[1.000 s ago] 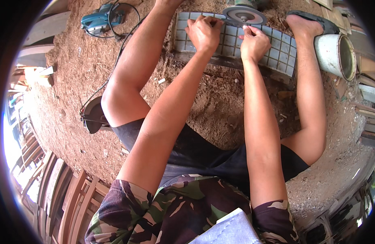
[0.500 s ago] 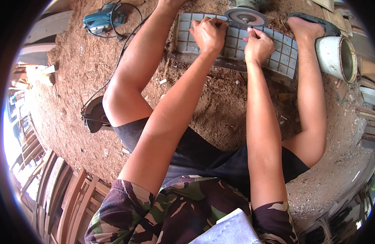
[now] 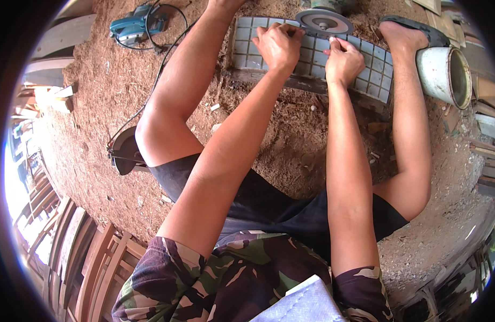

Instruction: The person uses a bench grinder to sharpen a small metal component, turning it over several times to sharpen different edges and holding it up to check the progress.

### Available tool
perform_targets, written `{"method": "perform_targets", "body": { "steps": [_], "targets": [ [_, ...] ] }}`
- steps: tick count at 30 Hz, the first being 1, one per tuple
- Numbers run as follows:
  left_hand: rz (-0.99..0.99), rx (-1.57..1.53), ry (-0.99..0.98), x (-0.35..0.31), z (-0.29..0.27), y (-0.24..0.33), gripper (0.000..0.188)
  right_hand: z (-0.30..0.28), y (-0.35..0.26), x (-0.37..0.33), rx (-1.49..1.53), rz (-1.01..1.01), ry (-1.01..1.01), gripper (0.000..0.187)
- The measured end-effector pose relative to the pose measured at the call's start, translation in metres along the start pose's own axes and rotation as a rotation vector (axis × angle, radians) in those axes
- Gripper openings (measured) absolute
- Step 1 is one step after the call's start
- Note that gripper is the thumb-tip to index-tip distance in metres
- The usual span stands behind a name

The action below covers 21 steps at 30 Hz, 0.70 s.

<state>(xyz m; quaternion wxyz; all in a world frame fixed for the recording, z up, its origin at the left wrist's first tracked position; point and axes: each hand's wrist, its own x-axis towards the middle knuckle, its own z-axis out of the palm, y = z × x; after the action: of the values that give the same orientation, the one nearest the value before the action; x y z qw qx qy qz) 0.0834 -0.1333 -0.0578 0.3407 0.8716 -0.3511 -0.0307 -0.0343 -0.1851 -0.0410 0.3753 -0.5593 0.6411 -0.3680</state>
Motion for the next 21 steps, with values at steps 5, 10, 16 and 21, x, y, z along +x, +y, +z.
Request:
{"method": "perform_targets", "body": {
  "steps": [5,10,16,21],
  "targets": [
    [-0.016,0.004,0.000,-0.001,0.001,0.004,0.019,-0.002,0.002,0.002,-0.009,0.007,-0.003,0.017],
    [-0.022,-0.001,-0.002,-0.003,0.002,0.007,0.018,-0.004,0.004,0.004,-0.025,-0.035,0.021,0.016],
    [-0.041,-0.003,-0.013,-0.006,0.005,0.013,0.017,-0.008,0.009,0.008,-0.031,-0.054,0.039,0.016],
    [-0.055,-0.032,-0.009,-0.009,0.009,0.016,0.017,-0.011,0.007,0.008,-0.020,-0.020,0.043,0.016]
  ]
}}
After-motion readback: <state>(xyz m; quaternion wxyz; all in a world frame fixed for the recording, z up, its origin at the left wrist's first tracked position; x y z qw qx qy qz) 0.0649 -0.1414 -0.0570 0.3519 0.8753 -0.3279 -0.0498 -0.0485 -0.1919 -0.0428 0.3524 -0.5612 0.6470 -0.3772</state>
